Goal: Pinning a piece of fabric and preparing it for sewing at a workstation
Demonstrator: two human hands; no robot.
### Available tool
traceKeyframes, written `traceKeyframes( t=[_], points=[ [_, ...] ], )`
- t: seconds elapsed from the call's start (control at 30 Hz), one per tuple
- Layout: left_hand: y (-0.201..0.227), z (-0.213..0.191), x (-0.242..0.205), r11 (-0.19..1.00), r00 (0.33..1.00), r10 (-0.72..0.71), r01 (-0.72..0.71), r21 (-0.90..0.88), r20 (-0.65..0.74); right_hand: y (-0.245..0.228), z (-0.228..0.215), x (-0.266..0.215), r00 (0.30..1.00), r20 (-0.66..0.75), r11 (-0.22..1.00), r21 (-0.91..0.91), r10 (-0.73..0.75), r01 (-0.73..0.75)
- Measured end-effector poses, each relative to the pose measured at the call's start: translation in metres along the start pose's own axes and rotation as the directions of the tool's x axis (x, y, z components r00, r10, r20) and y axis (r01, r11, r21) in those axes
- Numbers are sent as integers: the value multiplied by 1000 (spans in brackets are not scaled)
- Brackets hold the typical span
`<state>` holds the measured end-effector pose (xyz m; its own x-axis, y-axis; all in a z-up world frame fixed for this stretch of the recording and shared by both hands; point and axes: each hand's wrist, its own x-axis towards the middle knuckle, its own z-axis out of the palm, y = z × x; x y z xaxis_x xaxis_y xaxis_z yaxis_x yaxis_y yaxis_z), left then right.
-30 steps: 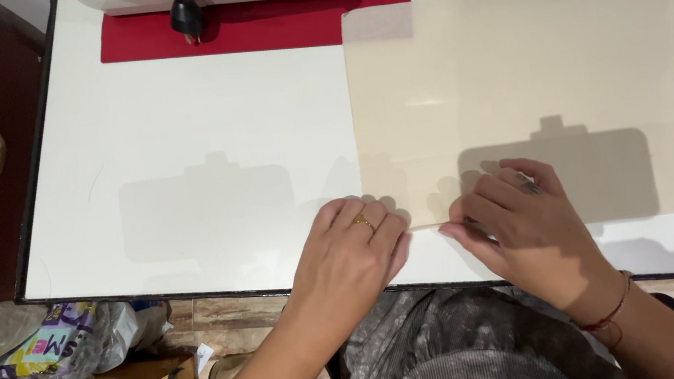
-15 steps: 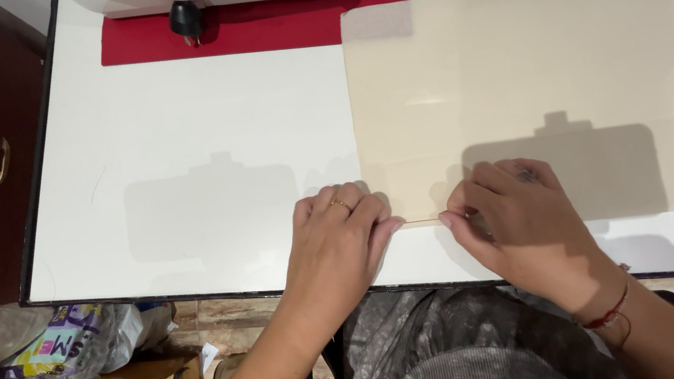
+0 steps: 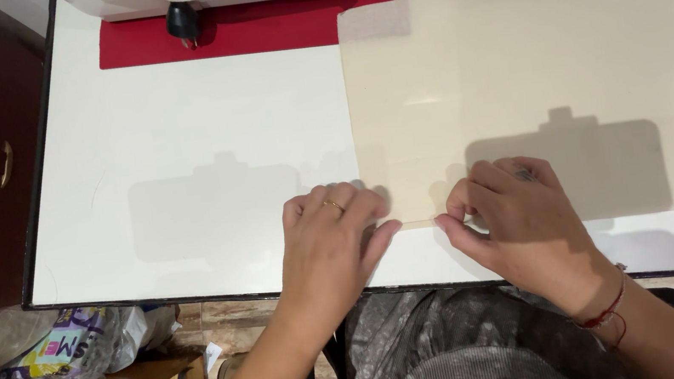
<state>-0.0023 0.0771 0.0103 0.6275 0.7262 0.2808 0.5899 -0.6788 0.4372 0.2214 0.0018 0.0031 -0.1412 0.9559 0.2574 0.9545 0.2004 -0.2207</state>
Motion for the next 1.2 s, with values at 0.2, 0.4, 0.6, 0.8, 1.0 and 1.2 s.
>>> traceKeyframes(
  t=[0.2, 0.4, 0.6, 0.8, 1.0, 1.2],
  points=[
    [15, -2, -17, 946, 964, 265, -259, 195, -4, 2, 2, 0, 1000, 27, 1000, -19, 12, -11],
    [34, 1, -39, 731, 938, 160, -321, 602, 307, 2, 0, 0, 998, 46, 999, 31, 38, -39],
    [58, 11, -44, 715, 988, 60, -142, 685, 143, 1, -3, 3, 997, 61, 998, 42, 51, -54],
    [66, 16, -43, 655, 978, 3, -160, 738, 209, 6, -1, 2, 993, 92, 997, 37, 66, -70],
    [73, 19, -39, 515, 935, -21, -294, 805, 355, 18, 2, -2, 995, 76, 995, 75, 67, -73],
    [79, 12, -24, 469, 870, -18, -428, 773, 493, 26, -3, -10, 1000, 17, 987, 161, 24, -26]
  ],
)
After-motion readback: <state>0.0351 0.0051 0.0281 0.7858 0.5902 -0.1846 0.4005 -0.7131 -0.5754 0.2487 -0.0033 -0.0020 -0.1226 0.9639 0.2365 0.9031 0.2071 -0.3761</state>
